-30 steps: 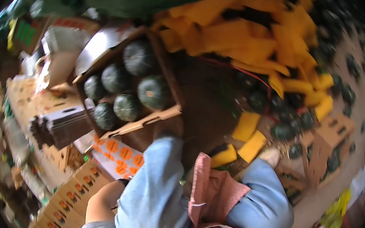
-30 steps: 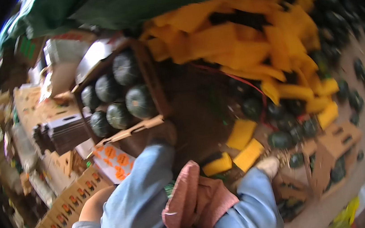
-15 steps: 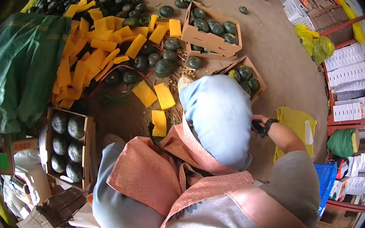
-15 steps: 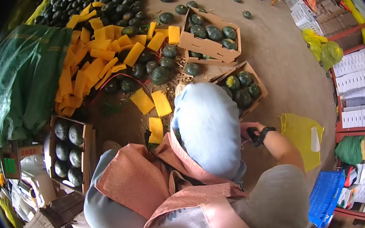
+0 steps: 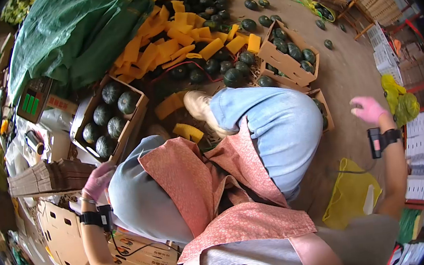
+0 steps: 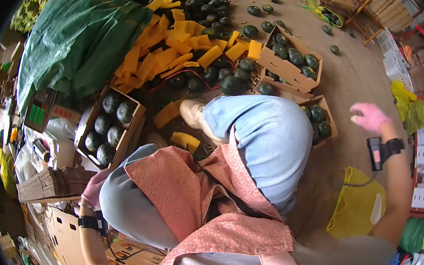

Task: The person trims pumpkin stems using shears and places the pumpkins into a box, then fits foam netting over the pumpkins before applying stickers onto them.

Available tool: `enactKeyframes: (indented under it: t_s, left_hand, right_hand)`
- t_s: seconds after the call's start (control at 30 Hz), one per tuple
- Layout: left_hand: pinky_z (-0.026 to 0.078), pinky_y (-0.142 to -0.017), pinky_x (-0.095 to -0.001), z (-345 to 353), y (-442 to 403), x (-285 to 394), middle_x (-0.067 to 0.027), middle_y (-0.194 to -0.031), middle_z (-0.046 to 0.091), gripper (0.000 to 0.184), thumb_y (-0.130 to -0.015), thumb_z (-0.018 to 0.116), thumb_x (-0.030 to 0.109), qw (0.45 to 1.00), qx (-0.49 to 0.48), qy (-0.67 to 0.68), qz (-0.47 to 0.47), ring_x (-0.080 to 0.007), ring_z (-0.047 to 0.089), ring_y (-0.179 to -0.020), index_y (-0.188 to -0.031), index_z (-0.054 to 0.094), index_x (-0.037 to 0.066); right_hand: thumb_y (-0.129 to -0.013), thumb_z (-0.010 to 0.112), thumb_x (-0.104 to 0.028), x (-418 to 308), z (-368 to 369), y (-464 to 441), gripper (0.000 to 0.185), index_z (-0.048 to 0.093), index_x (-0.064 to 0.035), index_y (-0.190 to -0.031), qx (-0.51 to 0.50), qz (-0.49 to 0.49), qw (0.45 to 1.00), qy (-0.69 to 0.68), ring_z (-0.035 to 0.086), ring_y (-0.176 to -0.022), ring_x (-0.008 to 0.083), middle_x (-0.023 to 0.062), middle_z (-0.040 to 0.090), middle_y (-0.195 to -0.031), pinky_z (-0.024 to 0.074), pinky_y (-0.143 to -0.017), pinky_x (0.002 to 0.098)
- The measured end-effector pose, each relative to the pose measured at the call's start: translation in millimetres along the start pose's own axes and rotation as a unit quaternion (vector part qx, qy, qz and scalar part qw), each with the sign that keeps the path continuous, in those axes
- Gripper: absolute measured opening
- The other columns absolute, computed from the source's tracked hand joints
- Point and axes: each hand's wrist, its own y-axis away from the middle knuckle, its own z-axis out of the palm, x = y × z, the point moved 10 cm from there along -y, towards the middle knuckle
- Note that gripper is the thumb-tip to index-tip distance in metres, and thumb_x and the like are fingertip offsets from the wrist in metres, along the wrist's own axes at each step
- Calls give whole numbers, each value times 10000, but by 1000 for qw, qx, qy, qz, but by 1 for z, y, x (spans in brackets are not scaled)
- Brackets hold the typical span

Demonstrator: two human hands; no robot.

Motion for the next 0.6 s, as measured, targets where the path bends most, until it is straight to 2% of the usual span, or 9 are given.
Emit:
enactKeyframes:
  t_s: [0.1, 0.17, 0.23, 0.33, 0.37, 0.4, 0.47, 0.5, 0.6]
  left_hand:
    - [455, -945, -297, -8, 8, 15, -99, -1200, 581, 467, -902, 606, 88, 995, 33, -93, 17, -172, 538, -1105, -1337, 462, 3]
    - [466, -922, -286, 5, 10, 34, -86, -1167, 595, 480, -887, 596, 74, 987, 25, -157, -6, -151, 555, -1057, -1345, 462, 22]
    - [472, -905, -273, 11, 1, 45, -76, -1137, 609, 500, -851, 594, 49, 982, 2, -186, -24, -134, 573, -1010, -1336, 474, 32]
    - [503, -864, -269, 22, -22, 73, -84, -1120, 641, 452, -820, 586, 7, 936, 2, -353, 7, -135, 612, -977, -1269, 543, 40]
    - [503, -862, -268, 30, -31, 85, -77, -1102, 647, 444, -806, 589, 1, 931, -2, -360, 55, -137, 618, -961, -1247, 564, 46]
    - [511, -842, -286, 29, -35, 87, -87, -1052, 657, 426, -769, 610, 18, 926, 26, -377, -20, -157, 626, -949, -1193, 602, 57]
    - [511, -807, -356, 36, -47, 97, -124, -994, 646, 367, -753, 598, 66, 868, 9, -475, 145, -275, 610, -938, -1118, 635, 72]
    - [512, -802, -369, 40, -48, 100, -130, -986, 643, 356, -738, 604, 65, 836, 7, -506, 211, -297, 603, -928, -1091, 647, 76]
    - [510, -782, -391, 45, -50, 95, -126, -954, 644, 319, -738, 623, 76, 845, 12, -506, 173, -315, 598, -902, -1056, 654, 80]
  right_hand:
    - [-866, 608, -233, -122, -87, 5, 383, 568, -45, -1197, 14, -165, 978, -128, 645, -848, 207, 96, 660, -910, 534, -749, 322]
    - [-890, 576, -226, -227, -117, 18, 425, 512, -41, -1267, -133, -118, 951, -253, 640, -767, 149, 68, 641, -843, 537, -624, 288]
    - [-897, 556, -225, -318, -127, 13, 427, 495, -51, -1283, -175, -238, 932, -210, 628, -668, 123, 82, 629, -795, 518, -549, 261]
    - [-881, 532, -189, -424, -93, -48, 444, 481, -80, -1308, -129, -425, 891, -94, 647, -597, 185, 142, 669, -917, 546, -623, 330]
    - [-871, 507, -183, -453, -56, -88, 448, 482, -77, -1306, -120, -461, 875, -85, 677, -697, 235, 166, 661, -1016, 543, -715, 373]
    - [-819, 525, -166, -474, -11, -122, 410, 551, -86, -1220, -131, -444, 886, -29, 663, -797, 256, 151, 661, -1042, 536, -763, 371]
    - [-714, 559, -133, -515, 76, -186, 359, 689, -102, -1048, -157, -415, 892, 91, 636, -996, 297, 122, 660, -1094, 522, -857, 369]
    - [-698, 563, -131, -533, 139, -233, 294, 714, -110, -950, -65, -449, 884, 114, 637, -994, 289, 119, 676, -1035, 521, -853, 370]
    - [-716, 604, -119, -529, 205, -289, 472, 577, -152, -1186, -10, -286, 955, -81, 592, -996, 395, 199, 512, -1144, 520, -832, 448]
